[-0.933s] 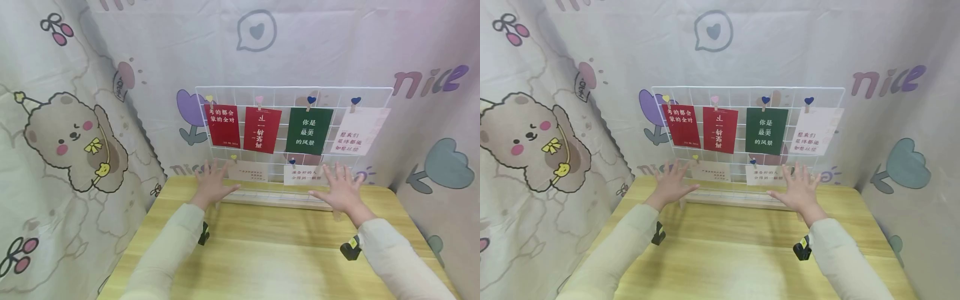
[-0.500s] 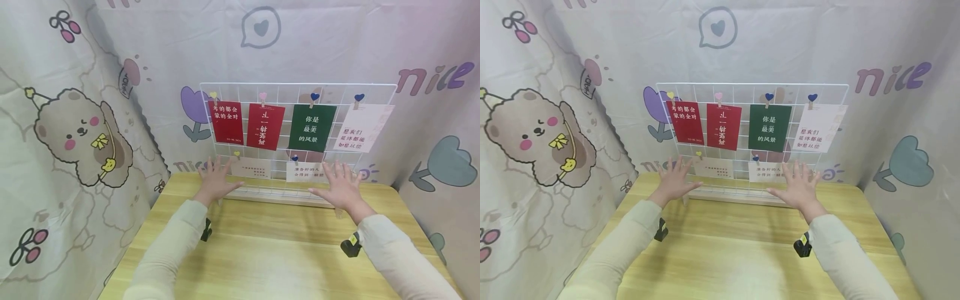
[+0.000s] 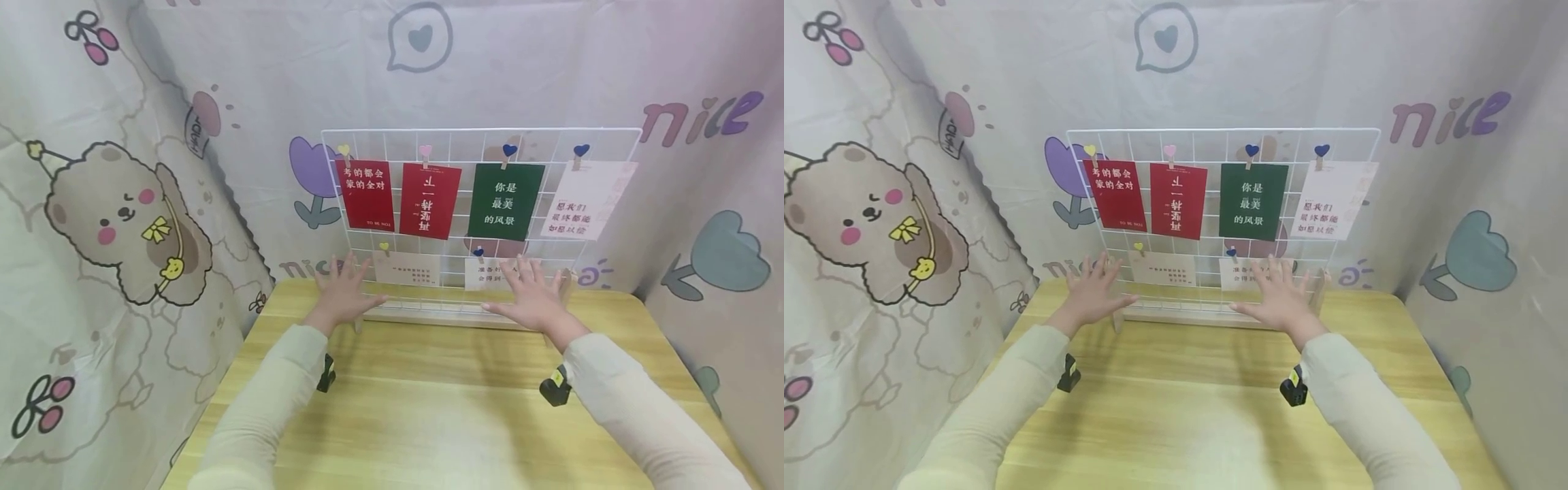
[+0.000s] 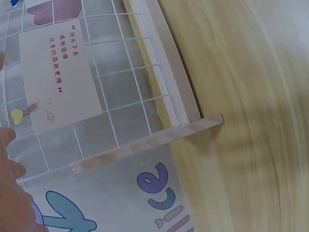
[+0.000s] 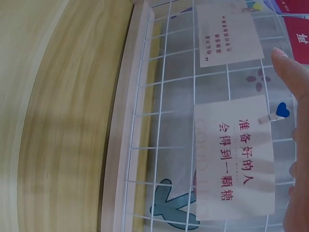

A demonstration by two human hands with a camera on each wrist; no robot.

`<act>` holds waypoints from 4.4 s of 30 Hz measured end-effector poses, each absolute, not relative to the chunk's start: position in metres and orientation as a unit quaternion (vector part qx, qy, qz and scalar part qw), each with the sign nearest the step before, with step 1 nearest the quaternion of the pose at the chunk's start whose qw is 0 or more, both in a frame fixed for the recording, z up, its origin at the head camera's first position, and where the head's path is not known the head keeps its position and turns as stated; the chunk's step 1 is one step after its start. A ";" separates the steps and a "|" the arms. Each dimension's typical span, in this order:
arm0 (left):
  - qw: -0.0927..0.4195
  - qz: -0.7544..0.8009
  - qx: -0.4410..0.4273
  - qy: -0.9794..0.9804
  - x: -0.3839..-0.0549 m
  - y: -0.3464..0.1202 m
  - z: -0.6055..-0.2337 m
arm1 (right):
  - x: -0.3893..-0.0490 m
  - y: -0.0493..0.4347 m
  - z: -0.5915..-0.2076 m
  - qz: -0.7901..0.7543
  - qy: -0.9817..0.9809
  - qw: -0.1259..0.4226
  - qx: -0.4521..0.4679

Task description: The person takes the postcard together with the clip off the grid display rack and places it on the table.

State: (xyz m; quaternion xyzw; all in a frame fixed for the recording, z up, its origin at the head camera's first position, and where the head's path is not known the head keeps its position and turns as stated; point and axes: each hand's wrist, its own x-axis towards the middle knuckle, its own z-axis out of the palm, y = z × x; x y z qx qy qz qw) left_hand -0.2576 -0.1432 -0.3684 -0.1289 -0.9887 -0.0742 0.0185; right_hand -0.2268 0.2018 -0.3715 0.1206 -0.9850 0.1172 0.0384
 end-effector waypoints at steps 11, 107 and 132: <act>0.029 -0.079 -0.138 -0.987 -0.259 -0.148 -0.365 | -0.231 0.182 -0.361 0.111 -0.984 0.033 0.139; 0.150 -0.453 -0.160 -0.864 -0.299 -0.178 -0.226 | -0.279 0.062 -0.304 0.585 -0.793 -0.026 0.169; 0.143 -0.470 -0.067 -0.868 -0.320 -0.160 -0.203 | -0.294 0.049 -0.298 0.623 -0.771 -0.021 0.134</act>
